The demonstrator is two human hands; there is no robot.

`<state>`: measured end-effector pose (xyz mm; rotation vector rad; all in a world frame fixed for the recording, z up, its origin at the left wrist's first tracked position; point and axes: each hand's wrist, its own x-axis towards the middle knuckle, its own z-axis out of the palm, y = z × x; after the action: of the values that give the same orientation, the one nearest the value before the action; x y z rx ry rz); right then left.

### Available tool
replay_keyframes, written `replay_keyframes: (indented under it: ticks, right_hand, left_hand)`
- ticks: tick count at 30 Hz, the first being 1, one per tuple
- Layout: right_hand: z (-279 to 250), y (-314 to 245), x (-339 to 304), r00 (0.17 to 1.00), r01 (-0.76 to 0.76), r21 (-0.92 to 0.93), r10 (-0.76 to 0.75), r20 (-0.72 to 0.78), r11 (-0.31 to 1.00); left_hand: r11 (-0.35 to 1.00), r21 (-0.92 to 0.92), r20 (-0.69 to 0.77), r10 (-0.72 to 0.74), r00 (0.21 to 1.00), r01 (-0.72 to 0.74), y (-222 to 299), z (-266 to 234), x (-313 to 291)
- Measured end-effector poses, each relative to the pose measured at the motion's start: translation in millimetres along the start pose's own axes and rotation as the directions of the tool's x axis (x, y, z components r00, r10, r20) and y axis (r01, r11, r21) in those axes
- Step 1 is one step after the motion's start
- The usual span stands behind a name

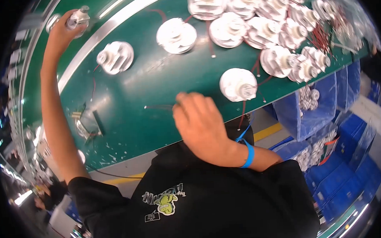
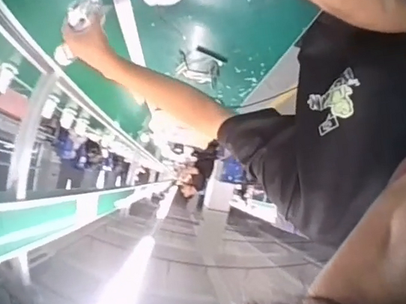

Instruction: The person connects wires from a plastic base to a circuit board by hand, assembling an electronic component.

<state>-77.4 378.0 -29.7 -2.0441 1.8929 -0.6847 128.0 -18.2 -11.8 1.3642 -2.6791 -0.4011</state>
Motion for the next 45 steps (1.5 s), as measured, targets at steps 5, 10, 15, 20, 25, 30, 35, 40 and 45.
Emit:
replay_keyframes:
  ticks: [5,10,15,20,25,30,35,40,45]
  right_hand:
    - [19,-3,25,1.000,-0.018,0.162,0.016,0.018,0.987]
    - [55,-14,48,1.000,-0.008,0.252,0.007,0.006,0.968]
    - [52,-10,46,0.997,0.068,0.439,-0.043,-0.067,0.896]
    - [25,-29,43,0.920,-0.386,0.861,0.207,0.333,0.332]
    - [38,-16,40,0.911,-0.377,0.850,0.316,0.266,0.369]
    - [34,-18,40,0.914,-0.340,0.847,0.354,0.196,0.409]
    - [30,-16,42,0.869,-0.451,0.837,0.368,0.332,0.310]
    - [34,-12,43,0.842,-0.503,0.856,0.291,0.454,0.119]
    - [35,-8,43,0.830,-0.520,0.854,0.246,0.500,0.021]
  left_hand:
    - [0.736,-0.649,-0.263,-0.453,0.852,0.191,58,12,-170]
    - [0.455,-0.878,-0.335,-0.806,0.487,0.148,113,60,-284]
    - [0.441,-0.882,-0.298,-0.793,0.531,0.164,178,112,-282]
    - [0.534,-0.839,-0.322,-0.642,0.695,0.104,196,122,-263]
    - [0.588,-0.794,-0.270,-0.567,0.778,0.153,206,118,-259]
    - [0.708,-0.648,-0.178,-0.498,0.849,0.280,203,117,-263]
    - [0.612,-0.732,-0.145,-0.569,0.809,0.299,204,121,-262]
    - [0.567,-0.783,-0.138,-0.558,0.819,0.254,203,121,-261]
    - [0.618,-0.748,-0.172,-0.532,0.829,0.241,203,123,-260]
